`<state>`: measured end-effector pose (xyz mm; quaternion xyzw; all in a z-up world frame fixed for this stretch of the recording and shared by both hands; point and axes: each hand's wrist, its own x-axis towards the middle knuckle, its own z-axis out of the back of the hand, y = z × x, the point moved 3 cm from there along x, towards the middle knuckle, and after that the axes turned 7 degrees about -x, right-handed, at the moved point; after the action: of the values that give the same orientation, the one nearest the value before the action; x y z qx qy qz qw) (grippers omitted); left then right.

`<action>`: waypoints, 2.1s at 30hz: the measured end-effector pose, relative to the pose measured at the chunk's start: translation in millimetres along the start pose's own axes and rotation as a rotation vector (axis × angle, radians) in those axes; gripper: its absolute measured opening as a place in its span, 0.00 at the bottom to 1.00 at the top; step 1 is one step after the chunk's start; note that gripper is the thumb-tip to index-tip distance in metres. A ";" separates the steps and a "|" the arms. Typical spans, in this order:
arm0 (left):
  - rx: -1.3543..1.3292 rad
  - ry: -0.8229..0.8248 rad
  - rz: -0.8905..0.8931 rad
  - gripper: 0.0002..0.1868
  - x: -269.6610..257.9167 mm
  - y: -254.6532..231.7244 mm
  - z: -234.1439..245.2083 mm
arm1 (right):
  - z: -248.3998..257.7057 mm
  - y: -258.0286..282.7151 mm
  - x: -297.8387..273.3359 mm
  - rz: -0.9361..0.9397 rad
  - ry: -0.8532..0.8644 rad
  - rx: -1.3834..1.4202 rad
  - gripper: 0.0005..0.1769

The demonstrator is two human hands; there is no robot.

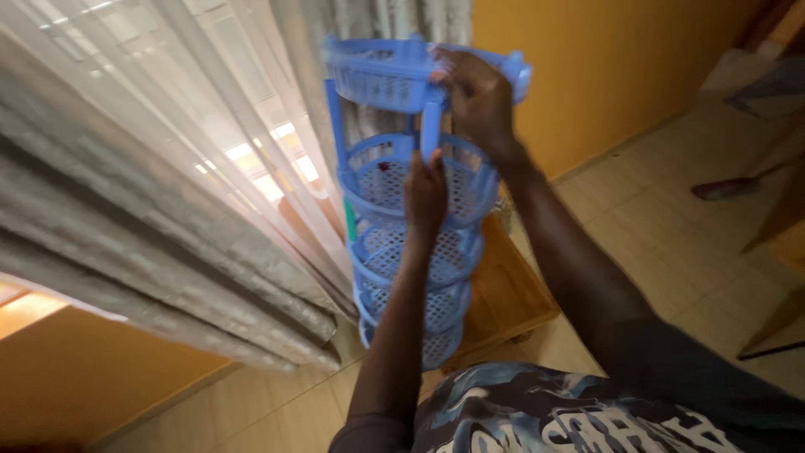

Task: The person assembles a blue plastic three-tier rack by inserting vertical support rods into the tiers and stacking them together. They repeatedly remove and reinsert the rods and tiers, moving parts between a small wooden table and a white desk while aligning the components.

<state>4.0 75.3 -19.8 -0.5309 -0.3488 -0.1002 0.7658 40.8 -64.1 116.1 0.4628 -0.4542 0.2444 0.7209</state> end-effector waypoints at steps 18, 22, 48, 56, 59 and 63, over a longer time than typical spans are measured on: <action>-0.009 0.117 0.021 0.21 0.4 -16.5 22.3 | -3.7 32.5 -12.5 0.041 0.078 0.035 0.18; 0.022 0.138 0.040 0.22 -3.7 -19.5 33.4 | -7.1 38.5 -14.0 0.032 0.084 -0.013 0.18; -0.087 0.237 0.136 0.22 -19.4 -16.0 55.3 | -12.3 62.1 -17.6 0.086 0.060 0.007 0.17; 0.052 0.289 0.317 0.20 -24.1 -26.1 67.5 | -9.8 57.8 -15.0 0.077 0.116 0.061 0.18; 0.316 0.204 0.001 0.21 -33.0 -28.3 74.0 | -8.8 63.2 -15.4 0.090 0.123 0.044 0.18; 0.348 0.091 -0.139 0.17 -33.3 -25.6 76.8 | -8.8 74.7 -14.5 0.143 0.165 0.048 0.18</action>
<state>-66.8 125.3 -7.3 -0.3601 -0.3618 -0.1148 0.8522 -19.9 -21.5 135.2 0.4245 -0.4191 0.3432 0.7255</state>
